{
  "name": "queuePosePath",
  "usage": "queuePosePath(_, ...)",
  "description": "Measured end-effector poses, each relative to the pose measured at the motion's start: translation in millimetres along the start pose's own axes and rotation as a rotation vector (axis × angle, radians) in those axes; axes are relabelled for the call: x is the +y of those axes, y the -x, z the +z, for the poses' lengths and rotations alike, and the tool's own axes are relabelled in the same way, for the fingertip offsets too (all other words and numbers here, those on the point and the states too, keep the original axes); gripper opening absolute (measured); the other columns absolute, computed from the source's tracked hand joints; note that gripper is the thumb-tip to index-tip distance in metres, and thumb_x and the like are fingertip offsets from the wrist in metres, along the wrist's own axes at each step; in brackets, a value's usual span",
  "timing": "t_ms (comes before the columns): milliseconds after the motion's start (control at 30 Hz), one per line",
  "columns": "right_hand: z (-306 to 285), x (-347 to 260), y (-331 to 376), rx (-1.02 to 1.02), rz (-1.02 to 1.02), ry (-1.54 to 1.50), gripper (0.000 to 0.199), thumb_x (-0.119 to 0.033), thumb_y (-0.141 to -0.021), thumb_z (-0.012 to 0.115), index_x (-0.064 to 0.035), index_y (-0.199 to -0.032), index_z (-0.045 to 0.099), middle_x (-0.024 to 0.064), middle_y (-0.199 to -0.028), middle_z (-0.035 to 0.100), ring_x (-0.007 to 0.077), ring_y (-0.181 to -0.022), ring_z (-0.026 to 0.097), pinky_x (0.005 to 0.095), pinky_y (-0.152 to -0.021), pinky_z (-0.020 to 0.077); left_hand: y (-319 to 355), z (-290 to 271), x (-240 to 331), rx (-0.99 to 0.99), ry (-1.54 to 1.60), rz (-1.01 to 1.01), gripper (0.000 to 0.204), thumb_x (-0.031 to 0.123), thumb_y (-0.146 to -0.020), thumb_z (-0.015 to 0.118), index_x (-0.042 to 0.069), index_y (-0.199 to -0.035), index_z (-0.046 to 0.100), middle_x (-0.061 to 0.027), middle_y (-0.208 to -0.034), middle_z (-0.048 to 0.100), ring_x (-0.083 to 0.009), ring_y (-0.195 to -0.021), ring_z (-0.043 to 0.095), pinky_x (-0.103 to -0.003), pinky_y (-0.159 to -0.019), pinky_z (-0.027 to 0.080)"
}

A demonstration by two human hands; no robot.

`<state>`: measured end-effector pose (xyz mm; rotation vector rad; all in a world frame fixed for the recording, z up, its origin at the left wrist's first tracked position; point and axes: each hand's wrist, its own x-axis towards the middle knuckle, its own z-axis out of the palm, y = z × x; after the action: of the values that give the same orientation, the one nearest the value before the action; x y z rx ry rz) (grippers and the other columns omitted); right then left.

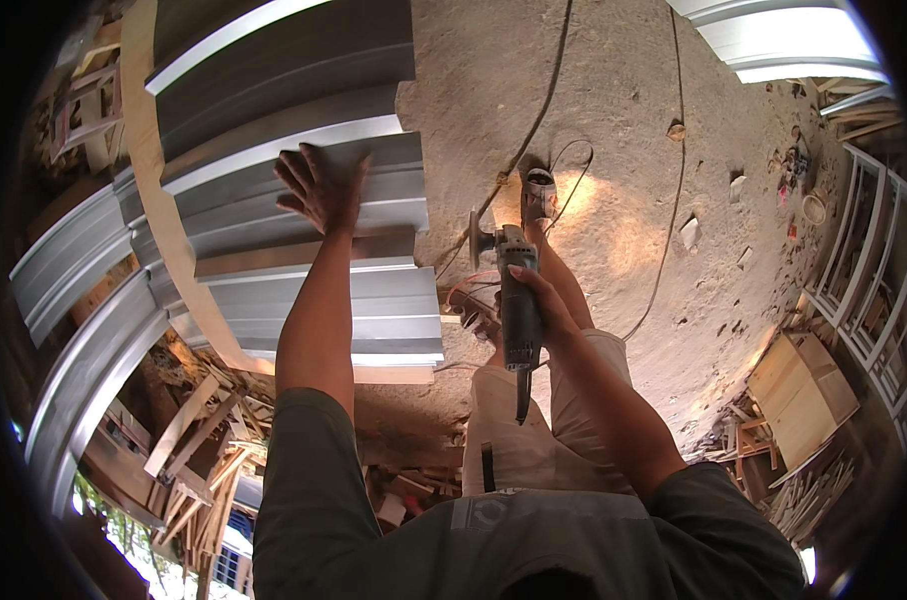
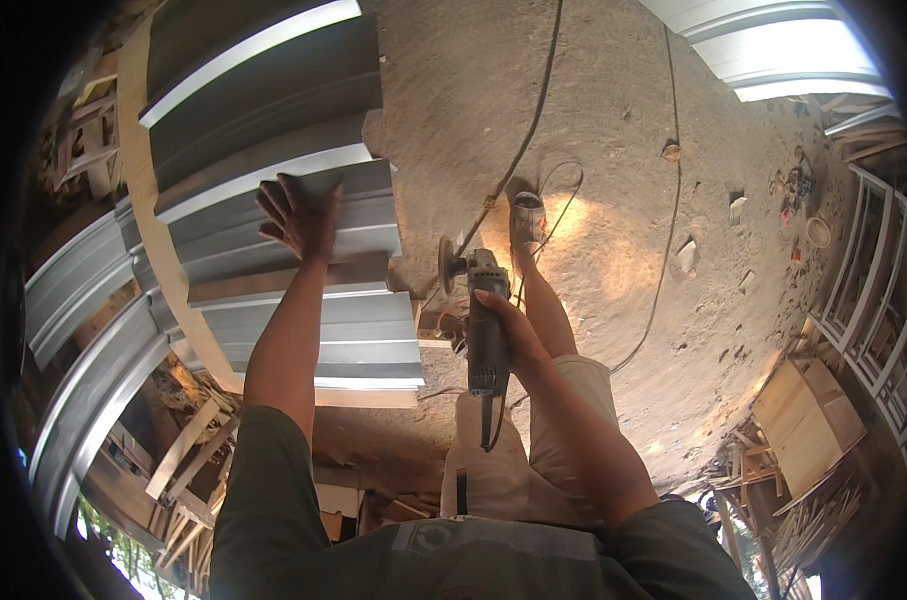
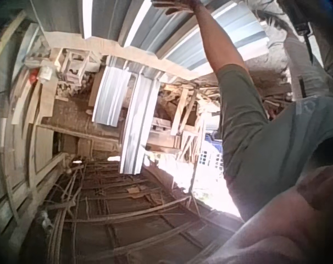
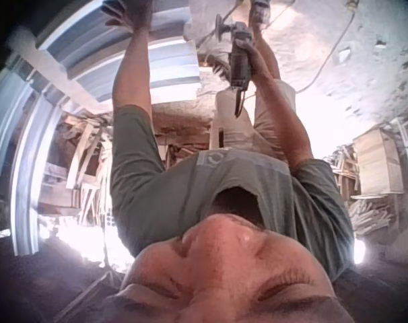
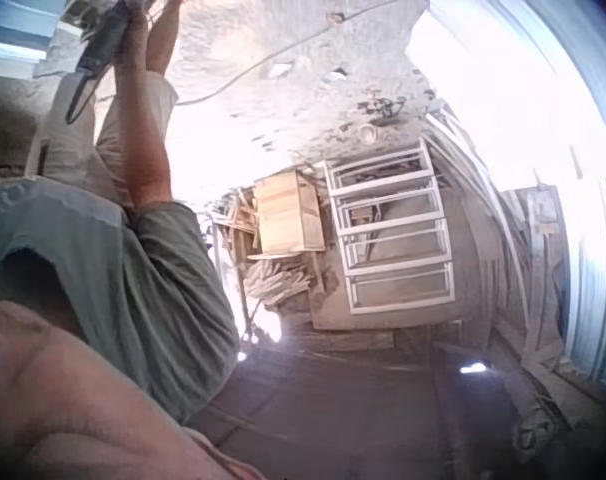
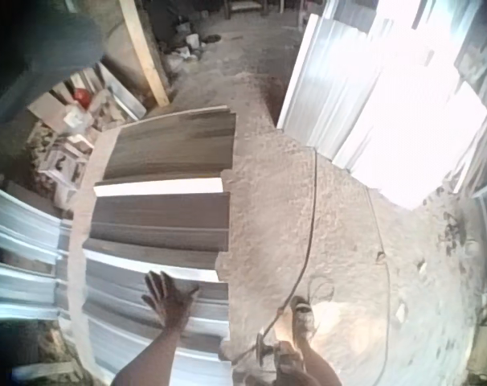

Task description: The person uses an angle grinder to cut sections of corrugated metal sheets resting on a wooden board. They lift the cut metal pieces and move them to a stack.

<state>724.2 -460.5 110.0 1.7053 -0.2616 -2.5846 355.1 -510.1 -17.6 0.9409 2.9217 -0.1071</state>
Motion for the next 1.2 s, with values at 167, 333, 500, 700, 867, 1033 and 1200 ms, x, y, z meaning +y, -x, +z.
queuePosePath(167, -4, 16, 20, 0.102, -0.153, 0.188, 0.052, -0.045, -0.089, 0.073, -0.0054, -0.118, 0.056, 0.0118, -0.087, 0.067, 0.0218, -0.07, 0.069, 0.0333, -0.062, 0.0591, 3, -5, -14, 0.038, 0.086, 0.013, 0.12, 0.092, -0.076, 0.051, 0.018, -0.165, 0.02, -0.016, -0.173, 0.006, -0.0367, -0.159, -0.004, -0.078, -0.115, 0.002)
queuePosePath(333, -54, 52, 24, 0.058, -0.284, 0.245, 0.05, -0.045, -0.089, 0.071, -0.0067, -0.118, 0.057, 0.0107, -0.085, 0.066, 0.0197, -0.069, 0.067, 0.0315, -0.063, 0.0585, 20, -33, -66, 0.074, 0.634, 0.241, 0.108, 0.079, -0.086, 0.058, 0.014, -0.164, 0.024, -0.0191, -0.171, 0.013, -0.0408, -0.159, 0.002, -0.068, -0.122, 0.007)
queuePosePath(500, -107, 87, 32, -0.022, -0.27, 0.198, 0.048, -0.044, -0.09, 0.072, -0.0044, -0.111, 0.057, 0.0117, -0.083, 0.064, 0.0226, -0.068, 0.067, 0.0347, -0.061, 0.0586, 170, -39, -160, 0.335, 0.501, 0.225, 0.094, 0.068, -0.09, 0.063, 0.013, -0.16, 0.033, -0.0169, -0.167, 0.028, -0.0424, -0.155, 0.02, -0.064, -0.121, 0.021)
queuePosePath(700, -120, 153, 42, -0.022, -0.298, 0.137, 0.045, -0.042, -0.089, 0.072, -0.0061, -0.113, 0.058, 0.0112, -0.084, 0.065, 0.0228, -0.07, 0.067, 0.0358, -0.064, 0.0588, 273, 19, -226, 0.059, 0.051, 0.137, 0.094, 0.08, -0.087, 0.055, 0.03, -0.162, 0.029, -0.0064, -0.171, 0.016, -0.0433, -0.156, 0.011, -0.083, -0.108, 0.016)
queuePosePath(867, -123, 186, 35, 0.005, -0.261, 0.089, 0.043, -0.041, -0.091, 0.071, -0.0049, -0.112, 0.062, 0.0107, -0.084, 0.067, 0.0224, -0.07, 0.068, 0.0359, -0.064, 0.0583, 273, 16, -195, 0.177, 0.156, 0.218, 0.09, 0.078, -0.086, 0.057, 0.04, -0.162, 0.027, -0.0084, -0.169, 0.02, -0.0439, -0.154, 0.016, -0.082, -0.111, 0.012)
queuePosePath(1033, -113, 203, 16, -0.039, -0.15, 0.065, 0.048, -0.042, -0.09, 0.072, -0.0025, -0.115, 0.06, 0.0115, -0.087, 0.068, 0.0228, -0.07, 0.069, 0.0363, -0.062, 0.0585, 268, 26, -191, 0.081, 0.039, 0.222, 0.091, 0.083, -0.084, 0.053, 0.04, -0.161, 0.029, -0.0075, -0.171, 0.018, -0.0442, -0.157, 0.007, -0.082, -0.111, 0.007)
queuePosePath(1200, -108, 219, 16, 0.025, -0.074, 0.105, 0.046, -0.043, -0.091, 0.071, -0.0054, -0.117, 0.06, 0.011, -0.087, 0.068, 0.0224, -0.072, 0.068, 0.0371, -0.065, 0.0597, 267, 29, -186, 0.029, 0.036, 0.195, 0.093, 0.084, -0.086, 0.048, 0.039, -0.163, 0.024, -0.0075, -0.173, 0.012, -0.0427, -0.158, 0.003, -0.081, -0.112, 0.005)
